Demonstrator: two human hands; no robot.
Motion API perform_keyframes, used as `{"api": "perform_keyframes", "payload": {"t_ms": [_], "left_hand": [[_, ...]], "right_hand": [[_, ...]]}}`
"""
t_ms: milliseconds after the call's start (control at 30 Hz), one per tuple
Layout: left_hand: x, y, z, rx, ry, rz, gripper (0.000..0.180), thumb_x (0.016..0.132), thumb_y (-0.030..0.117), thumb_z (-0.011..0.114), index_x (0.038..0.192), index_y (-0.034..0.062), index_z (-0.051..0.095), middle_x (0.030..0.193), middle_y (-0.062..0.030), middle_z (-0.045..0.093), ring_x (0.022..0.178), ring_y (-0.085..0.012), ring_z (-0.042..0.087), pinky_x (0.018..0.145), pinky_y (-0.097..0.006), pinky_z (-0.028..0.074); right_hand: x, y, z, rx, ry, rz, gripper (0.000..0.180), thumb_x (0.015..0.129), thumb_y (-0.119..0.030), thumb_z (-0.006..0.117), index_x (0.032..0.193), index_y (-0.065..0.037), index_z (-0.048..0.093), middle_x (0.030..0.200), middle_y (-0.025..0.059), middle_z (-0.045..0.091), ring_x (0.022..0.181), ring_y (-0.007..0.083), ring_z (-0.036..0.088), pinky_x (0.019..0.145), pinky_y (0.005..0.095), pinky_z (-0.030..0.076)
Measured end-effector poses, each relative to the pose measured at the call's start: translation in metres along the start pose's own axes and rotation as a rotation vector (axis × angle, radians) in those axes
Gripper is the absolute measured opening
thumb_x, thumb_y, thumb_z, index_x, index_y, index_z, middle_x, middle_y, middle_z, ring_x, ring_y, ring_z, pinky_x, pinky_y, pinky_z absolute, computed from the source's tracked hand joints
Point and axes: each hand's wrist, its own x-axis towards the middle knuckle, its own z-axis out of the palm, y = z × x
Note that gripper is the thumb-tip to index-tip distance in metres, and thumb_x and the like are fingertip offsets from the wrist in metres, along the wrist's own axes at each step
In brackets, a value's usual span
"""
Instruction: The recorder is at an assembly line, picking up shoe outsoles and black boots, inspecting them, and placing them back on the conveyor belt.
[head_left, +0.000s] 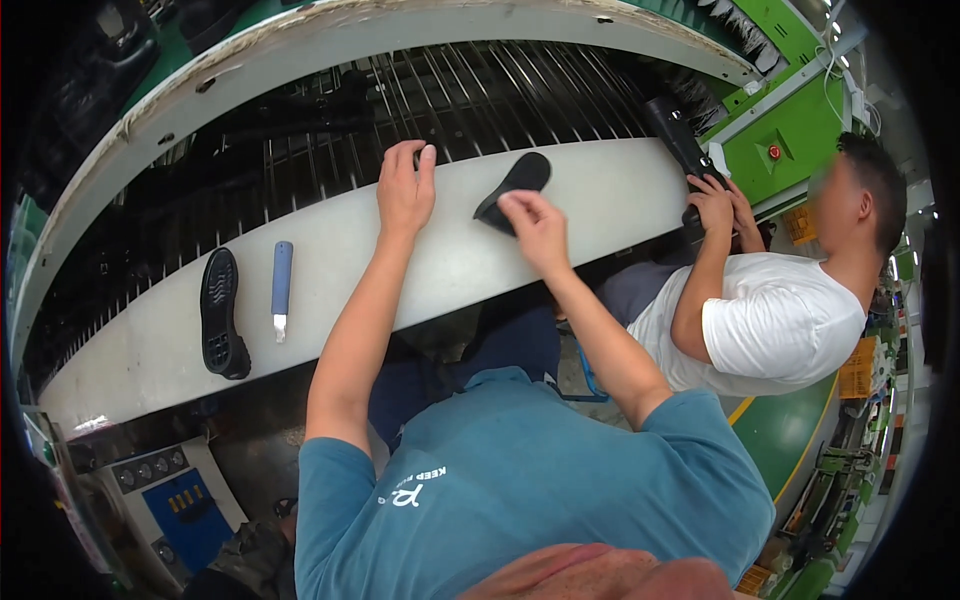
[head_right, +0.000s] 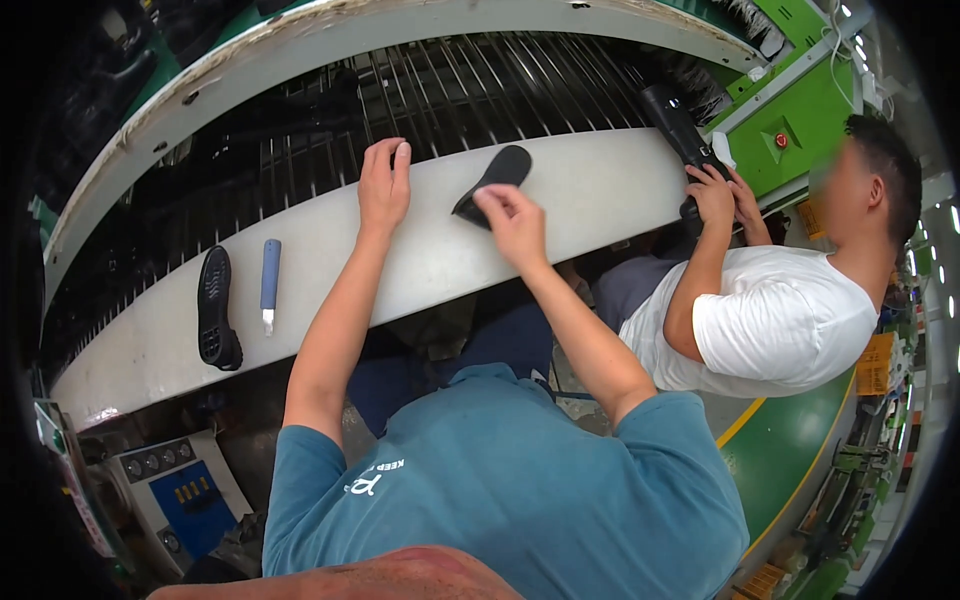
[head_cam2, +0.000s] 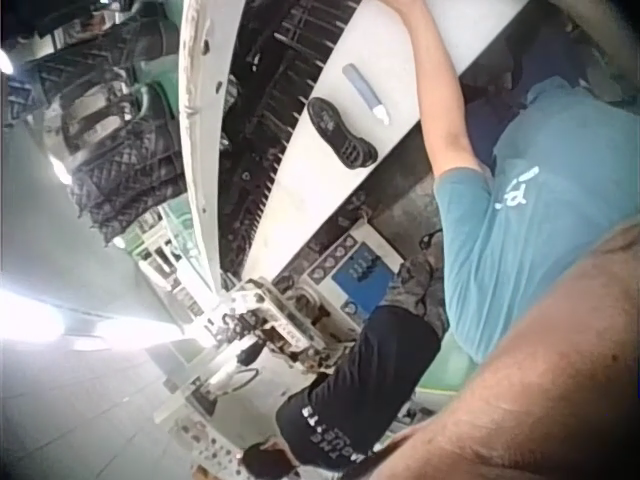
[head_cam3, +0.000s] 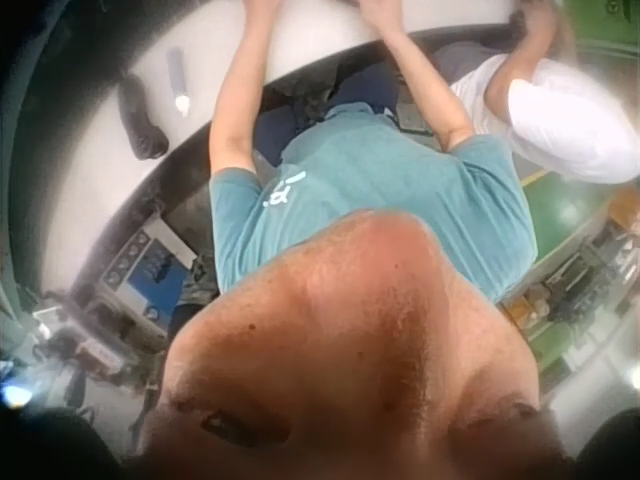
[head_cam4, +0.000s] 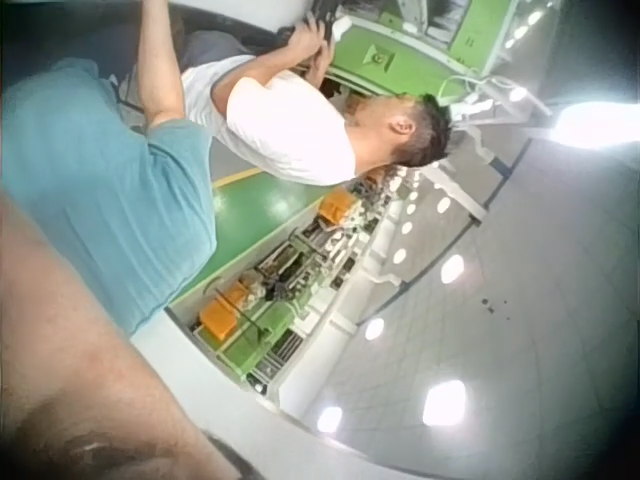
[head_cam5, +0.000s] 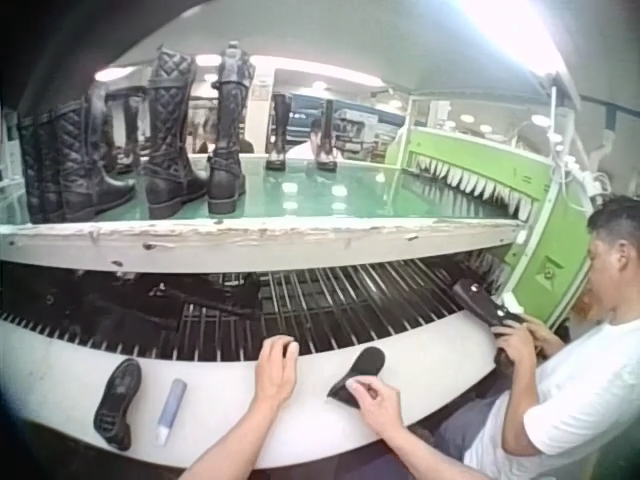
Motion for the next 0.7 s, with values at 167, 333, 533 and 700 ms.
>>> {"api": "perform_keyframes", "payload": {"t_ms": [167,333,533,700], "left_hand": [[-0.004,0.025,-0.012,-0.299,-0.087,0.193,0.043,0.113,0.039,0.063,0.138,0.0038,0.071,0.130,-0.0172,0.075,0.124,-0.0357,0.073,0.109,-0.043,0.056],[-0.004,0.027,-0.005,-0.536,-0.157,0.062,0.057,0.109,0.043,0.069,0.150,0.0034,0.064,0.130,-0.0176,0.075,0.124,-0.0312,0.073,0.111,-0.042,0.055],[-0.006,0.018,0.000,-0.028,-0.340,-0.029,0.066,0.098,0.041,0.085,0.147,0.0016,0.066,0.129,-0.0165,0.075,0.123,-0.0352,0.071,0.110,-0.046,0.055],[0.016,0.020,0.020,0.003,-0.327,-0.017,0.064,0.094,0.033,0.089,0.144,0.0000,0.067,0.131,-0.0183,0.075,0.124,-0.0379,0.070,0.109,-0.047,0.055]], "right_hand": [[0.060,-0.084,-0.014,0.142,0.166,-0.047,0.020,0.109,-0.014,0.081,0.121,0.002,0.082,0.103,0.0013,0.081,0.092,0.0060,0.071,0.083,0.0232,0.057],[0.126,-0.024,-0.013,0.211,-0.212,0.169,0.025,0.111,-0.020,0.079,0.123,0.001,0.081,0.105,0.0032,0.081,0.095,0.0098,0.074,0.083,0.0279,0.059],[0.238,0.167,-0.044,-0.382,-0.108,0.229,0.032,0.109,-0.026,0.079,0.131,-0.004,0.082,0.121,0.0094,0.086,0.112,0.0192,0.080,0.100,0.0360,0.062],[0.352,0.286,-0.212,-1.234,0.032,0.238,0.058,0.104,-0.062,0.069,0.133,-0.012,0.078,0.128,0.0160,0.083,0.125,0.0378,0.077,0.107,0.0525,0.061]]}}
